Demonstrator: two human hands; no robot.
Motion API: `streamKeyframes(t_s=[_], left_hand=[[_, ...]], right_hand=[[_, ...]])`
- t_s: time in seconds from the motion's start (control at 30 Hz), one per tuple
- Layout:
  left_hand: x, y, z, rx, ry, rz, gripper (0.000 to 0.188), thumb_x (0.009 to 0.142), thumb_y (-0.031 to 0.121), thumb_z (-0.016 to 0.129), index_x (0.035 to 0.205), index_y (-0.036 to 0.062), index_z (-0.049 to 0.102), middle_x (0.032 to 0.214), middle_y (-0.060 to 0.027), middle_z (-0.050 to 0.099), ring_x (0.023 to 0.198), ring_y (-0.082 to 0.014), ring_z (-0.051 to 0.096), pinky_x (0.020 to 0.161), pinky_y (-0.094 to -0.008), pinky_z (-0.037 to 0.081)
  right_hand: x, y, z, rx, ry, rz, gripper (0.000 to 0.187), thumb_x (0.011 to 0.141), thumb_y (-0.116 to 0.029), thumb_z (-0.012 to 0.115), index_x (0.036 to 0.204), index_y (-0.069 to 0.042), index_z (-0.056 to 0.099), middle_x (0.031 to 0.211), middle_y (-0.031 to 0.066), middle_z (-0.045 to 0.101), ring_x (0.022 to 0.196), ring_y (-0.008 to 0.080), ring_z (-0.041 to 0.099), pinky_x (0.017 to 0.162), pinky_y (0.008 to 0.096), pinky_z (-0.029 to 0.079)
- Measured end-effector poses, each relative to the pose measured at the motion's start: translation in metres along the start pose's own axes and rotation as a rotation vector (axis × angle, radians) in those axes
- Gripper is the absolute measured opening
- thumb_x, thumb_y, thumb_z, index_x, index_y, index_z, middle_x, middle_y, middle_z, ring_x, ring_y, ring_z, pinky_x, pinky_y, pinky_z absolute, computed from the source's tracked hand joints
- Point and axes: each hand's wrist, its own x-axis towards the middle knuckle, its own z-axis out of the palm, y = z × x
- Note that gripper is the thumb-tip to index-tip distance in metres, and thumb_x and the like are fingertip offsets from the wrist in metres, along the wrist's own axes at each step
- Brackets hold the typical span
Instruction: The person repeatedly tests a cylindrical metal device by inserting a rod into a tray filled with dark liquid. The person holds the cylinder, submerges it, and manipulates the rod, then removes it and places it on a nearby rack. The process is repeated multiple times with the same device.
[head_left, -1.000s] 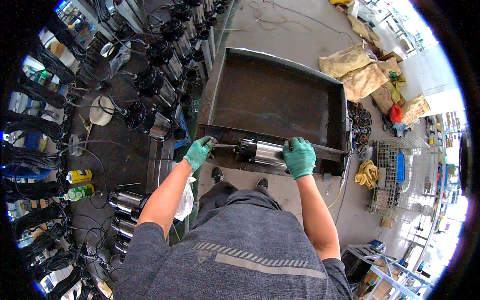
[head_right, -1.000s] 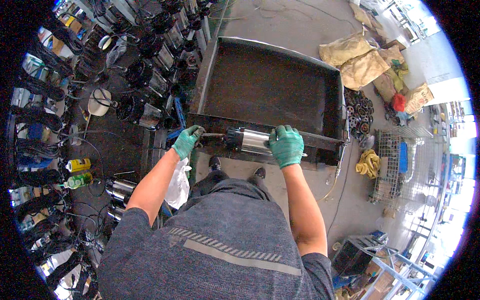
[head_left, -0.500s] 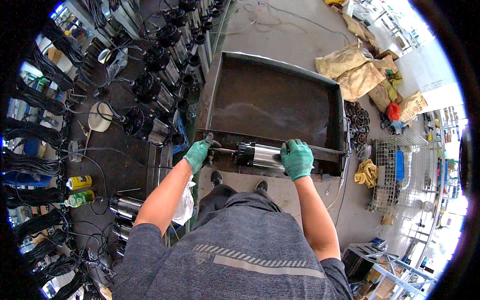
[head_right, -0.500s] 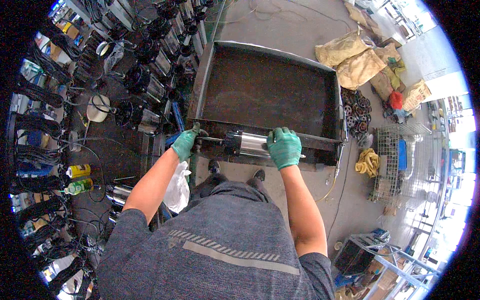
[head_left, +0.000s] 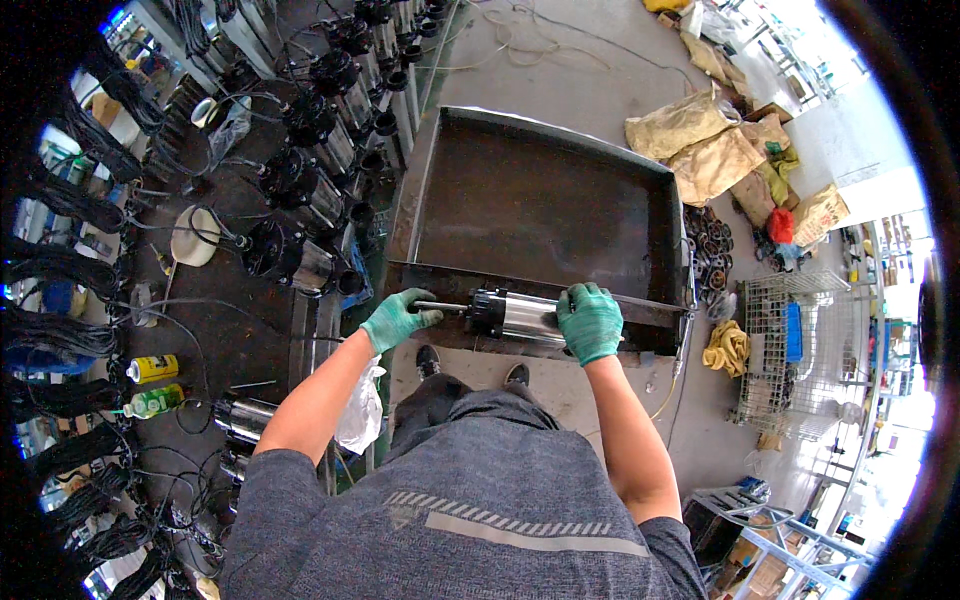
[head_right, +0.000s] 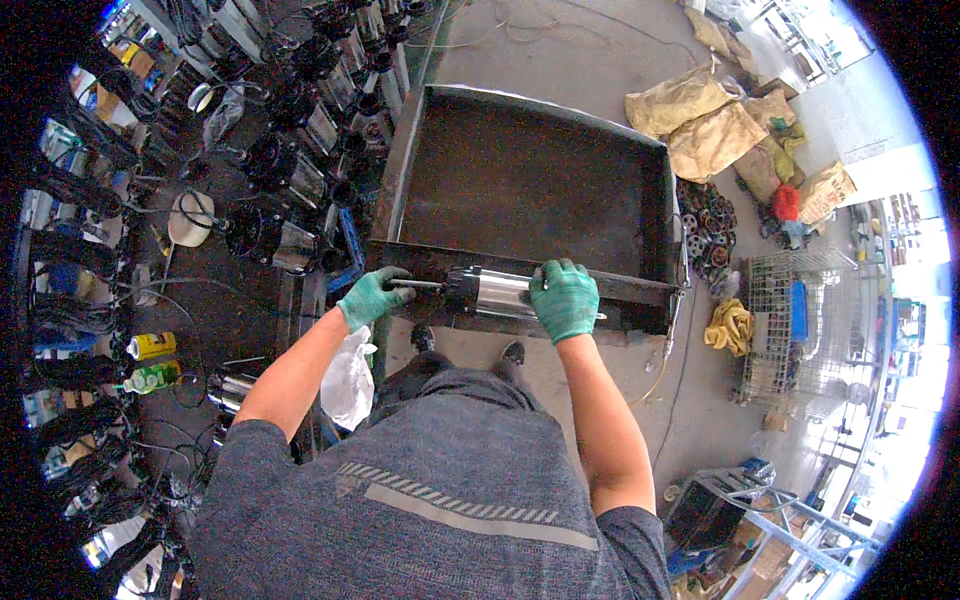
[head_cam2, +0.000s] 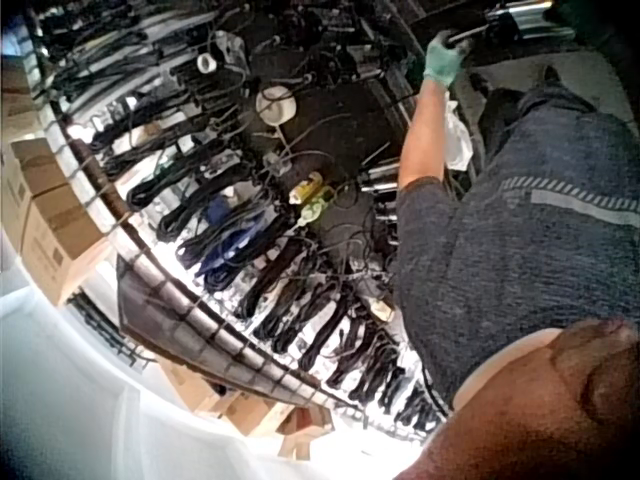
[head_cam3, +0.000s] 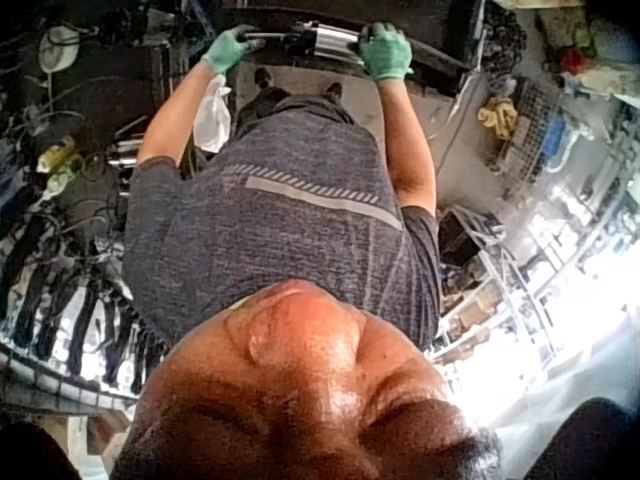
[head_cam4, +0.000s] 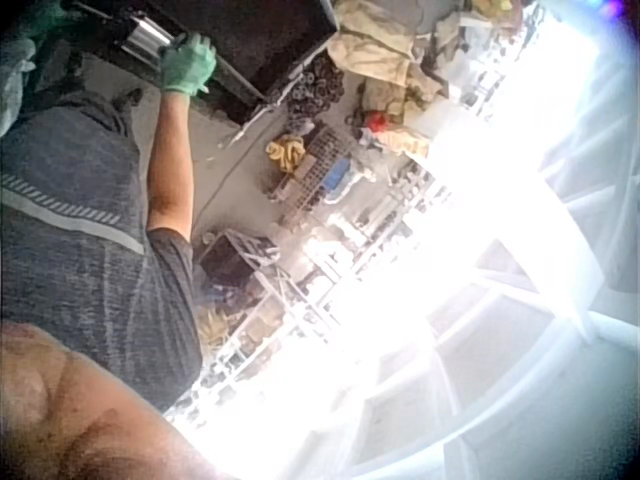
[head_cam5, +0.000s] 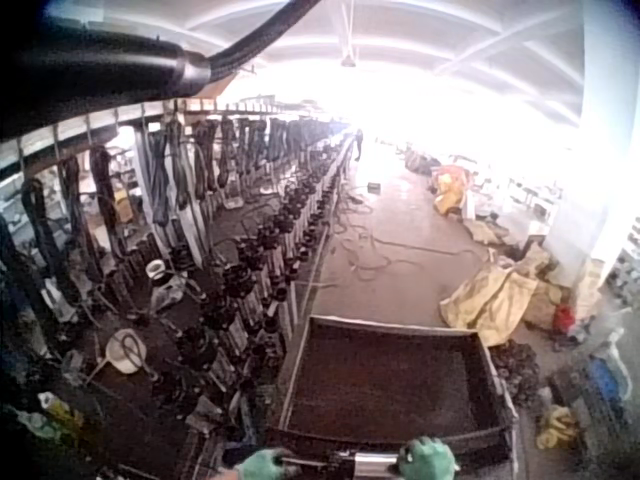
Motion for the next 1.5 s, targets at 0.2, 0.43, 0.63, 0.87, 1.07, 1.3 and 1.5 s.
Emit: streamKeyframes(t_s=[0.2, 0.43, 0.63, 0.87, 1.07, 1.3, 1.5], left_hand=[[-0.001, -0.004, -0.01, 0.09, -0.037, 0.077, 0.05, 0.093, 0.011, 0.071, 0.14, 0.0038, 0.056, 0.113, -0.0041, 0.07, 0.098, -0.0167, 0.063, 0.086, -0.0299, 0.052], [-0.009, 0.0, -0.003, -0.539, -0.084, -0.058, 0.032, 0.101, 0.023, 0.064, 0.131, 0.0111, 0.065, 0.106, 0.0008, 0.07, 0.082, -0.0114, 0.061, 0.069, -0.0269, 0.049], [-0.007, 0.026, -0.004, -0.763, -0.162, -0.161, 0.046, 0.103, 0.025, 0.06, 0.146, 0.0143, 0.051, 0.101, 0.0004, 0.065, 0.076, -0.0102, 0.058, 0.061, -0.0262, 0.046], [0.01, -0.002, -0.017, 0.527, -0.004, 0.22, 0.026, 0.09, 0.019, 0.073, 0.112, 0.0045, 0.068, 0.09, -0.0137, 0.071, 0.082, -0.0301, 0.069, 0.071, -0.0421, 0.055], [0.01, 0.014, -0.011, 0.594, 0.028, 0.024, 0.03, 0.091, 0.032, 0.074, 0.105, 0.0059, 0.069, 0.084, -0.018, 0.072, 0.08, -0.0331, 0.07, 0.07, -0.0454, 0.054], [0.014, -0.007, -0.009, 0.093, 0.076, 0.24, 0.024, 0.086, 0.007, 0.074, 0.104, 0.0033, 0.059, 0.088, -0.0109, 0.064, 0.076, -0.0243, 0.061, 0.07, -0.0349, 0.052], [0.023, -0.018, 0.005, 0.642, 0.338, 0.577, 0.038, 0.081, 0.009, 0.08, 0.108, 0.0062, 0.054, 0.085, -0.0139, 0.063, 0.076, -0.0395, 0.064, 0.071, -0.0438, 0.054]], right_hand=[[0.0, 0.001, 0.002, -0.007, 0.014, -0.018, 0.018, 0.088, -0.028, 0.067, 0.083, -0.011, 0.068, 0.087, 0.0115, 0.068, 0.084, 0.034, 0.065, 0.074, 0.0472, 0.052], [0.0, -0.002, 0.002, -0.008, 0.003, -0.023, 0.018, 0.089, -0.027, 0.065, 0.083, -0.01, 0.067, 0.087, 0.0126, 0.068, 0.083, 0.0347, 0.065, 0.074, 0.048, 0.052], [0.002, -0.002, -0.007, -0.023, -0.074, -0.007, 0.017, 0.085, -0.027, 0.068, 0.081, -0.011, 0.069, 0.086, 0.0132, 0.069, 0.082, 0.0347, 0.066, 0.072, 0.0479, 0.053], [0.003, 0.002, -0.004, -0.019, -0.009, 0.006, 0.02, 0.086, -0.028, 0.066, 0.079, -0.01, 0.066, 0.086, 0.0124, 0.069, 0.084, 0.0335, 0.066, 0.076, 0.0478, 0.052], [-0.001, 0.005, -0.004, 0.0, -0.026, -0.012, 0.021, 0.089, -0.029, 0.063, 0.082, -0.01, 0.067, 0.087, 0.0128, 0.069, 0.086, 0.0331, 0.067, 0.077, 0.0475, 0.053], [-0.001, 0.0, -0.004, 0.018, -0.001, 0.01, 0.021, 0.09, -0.029, 0.062, 0.082, -0.01, 0.067, 0.087, 0.0128, 0.069, 0.086, 0.0331, 0.067, 0.076, 0.0477, 0.053], [-0.002, 0.001, -0.009, 0.038, 0.011, 0.032, 0.02, 0.09, -0.027, 0.063, 0.081, -0.01, 0.067, 0.088, 0.0131, 0.069, 0.085, 0.0329, 0.067, 0.076, 0.048, 0.053]])
